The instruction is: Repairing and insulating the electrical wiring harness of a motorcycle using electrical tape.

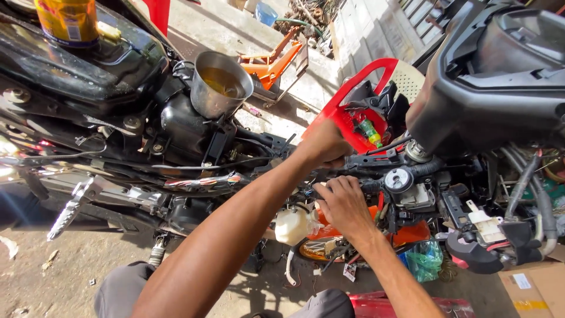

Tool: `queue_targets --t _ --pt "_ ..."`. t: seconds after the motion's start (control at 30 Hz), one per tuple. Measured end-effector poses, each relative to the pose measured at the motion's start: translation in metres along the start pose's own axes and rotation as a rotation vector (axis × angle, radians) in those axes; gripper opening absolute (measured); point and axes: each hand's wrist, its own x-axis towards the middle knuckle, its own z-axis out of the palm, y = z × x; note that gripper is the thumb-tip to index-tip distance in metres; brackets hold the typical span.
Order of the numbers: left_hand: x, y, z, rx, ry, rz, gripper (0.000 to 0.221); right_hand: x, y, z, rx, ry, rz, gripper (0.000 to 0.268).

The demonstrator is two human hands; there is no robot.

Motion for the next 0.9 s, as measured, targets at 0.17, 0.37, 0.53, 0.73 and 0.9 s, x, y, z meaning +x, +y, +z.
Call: queue_targets --t 0.17,0.37,0.53,0.73,0.9 --pt "-0.020 0.046 0.006 0.398 -0.036 0.157 0.016 0.002 0.011 0.013 0.007 -0.188 0.056 0.033" --pt "-0.058 0.048 0.009 0.449 0.064 0.424 0.033 0.023 0.016 0.010 0.174 -0.440 0.241 0.033" --pt "-0.169 -0.082 0.025 -0.484 0.602 0.591 0.017 0.051 -0.003 -0.023 0.169 -0.676 0.349 0.039" --pt "-0.136 -0.185 0.084 -0.924 0.066 0.103 0.065 0.075 0.002 -0.028 0.178 -0.877 0.439 0.045" --pt "-0.077 -0.223 0.112 -1.261 -0.135 0.150 0.056 0.078 0.016 -0.006 0.225 -0.972 0.470 0.070"
